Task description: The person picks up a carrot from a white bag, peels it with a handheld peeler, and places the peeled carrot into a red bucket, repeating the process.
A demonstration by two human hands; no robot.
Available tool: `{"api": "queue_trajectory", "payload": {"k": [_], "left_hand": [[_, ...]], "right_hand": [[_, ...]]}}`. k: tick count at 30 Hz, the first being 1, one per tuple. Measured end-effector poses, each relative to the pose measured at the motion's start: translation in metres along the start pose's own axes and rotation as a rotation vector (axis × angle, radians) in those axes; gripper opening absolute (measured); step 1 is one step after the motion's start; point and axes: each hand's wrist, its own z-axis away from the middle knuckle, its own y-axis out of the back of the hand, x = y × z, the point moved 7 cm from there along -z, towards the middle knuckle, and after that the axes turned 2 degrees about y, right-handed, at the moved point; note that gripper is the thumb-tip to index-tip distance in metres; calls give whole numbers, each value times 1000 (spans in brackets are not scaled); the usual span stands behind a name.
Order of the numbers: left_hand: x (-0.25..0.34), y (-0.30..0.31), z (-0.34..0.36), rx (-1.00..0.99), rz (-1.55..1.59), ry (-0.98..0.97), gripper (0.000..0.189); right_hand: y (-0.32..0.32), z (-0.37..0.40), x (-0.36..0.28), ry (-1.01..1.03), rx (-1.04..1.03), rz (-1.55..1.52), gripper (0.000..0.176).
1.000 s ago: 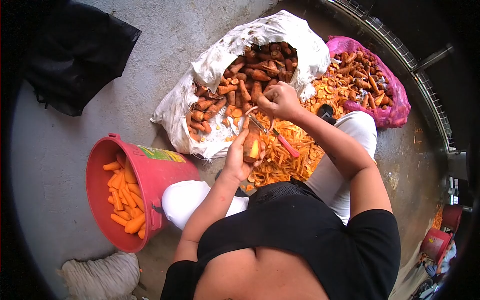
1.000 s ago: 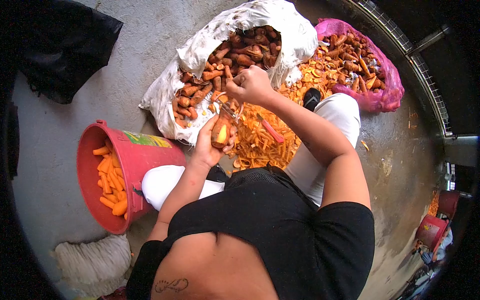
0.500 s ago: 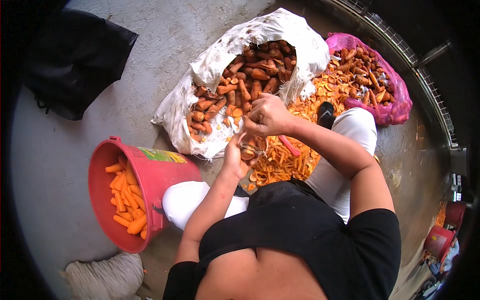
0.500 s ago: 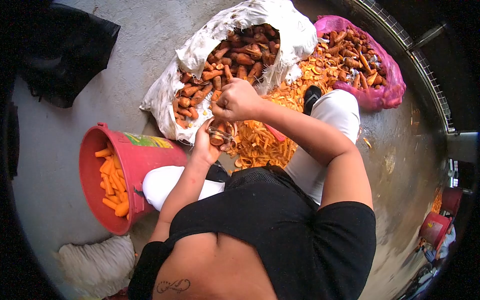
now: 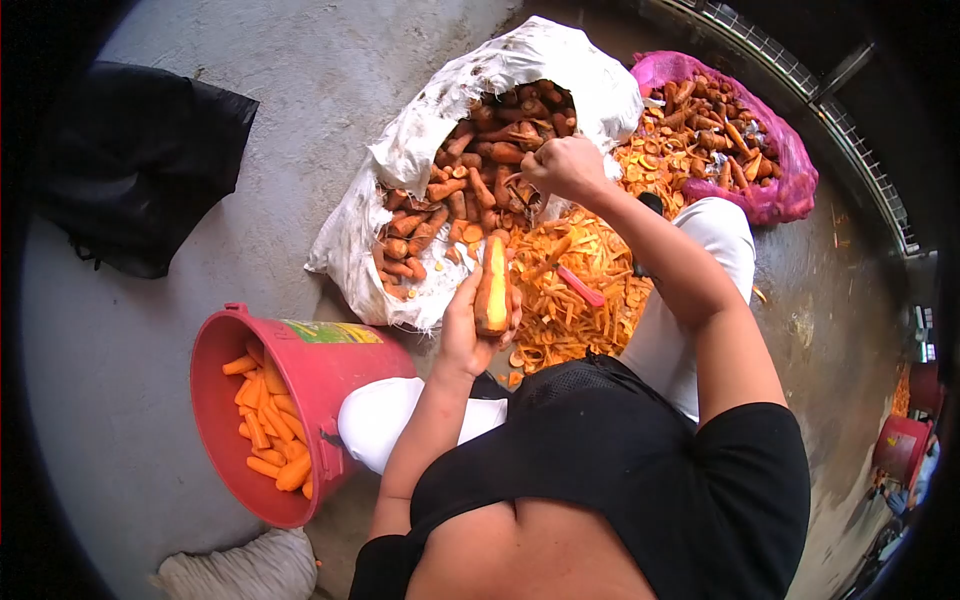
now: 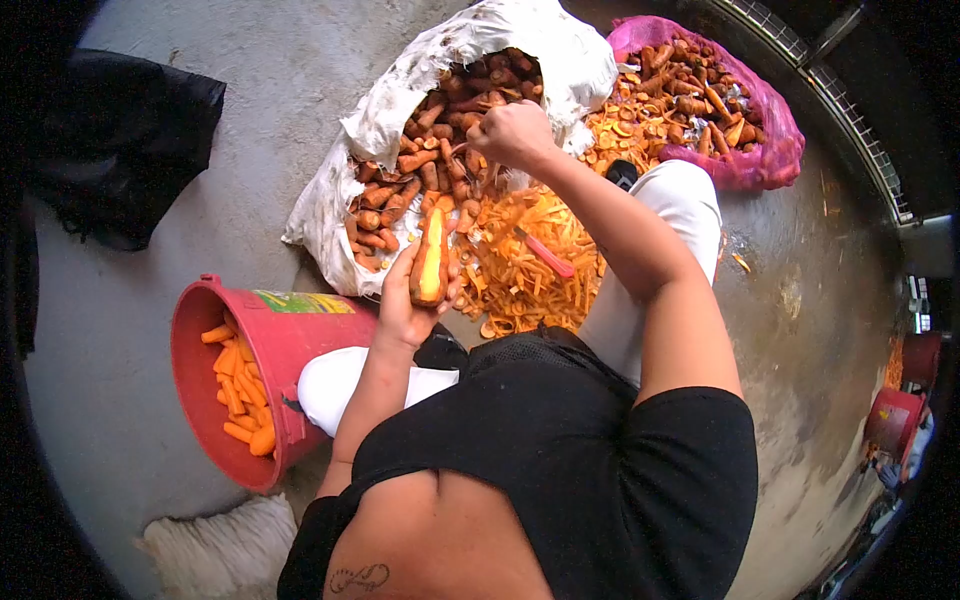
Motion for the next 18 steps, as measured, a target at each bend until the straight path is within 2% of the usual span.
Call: {"api": "queue_trajectory", "payload": {"k": [1,2,5,7,9,11,18], "left_hand": [[2,2,-1,25,17,-6,53],[4,7,-4,-30,59,-13,52],[0,35,-11,205,58,21,45],[-1,42,-15,208,112,-22,39],[-2,51,-19,214,163,-64,34],[-9,64,-24,263,228,9,29],[-11,51,-22,304,243,-11,28]], "right_hand": [[3,0,-1,-9,3,-41,41],[4,0,-2,-19,5,-83,41],[7,16,-35,202,104,-283,38],[14,35,-67,481,207,-340,32],[16,53,-88,568,198,-382,30],[17,64,-104,692,193,-389,29],[13,70,-106,705,195,-337,31]]}}
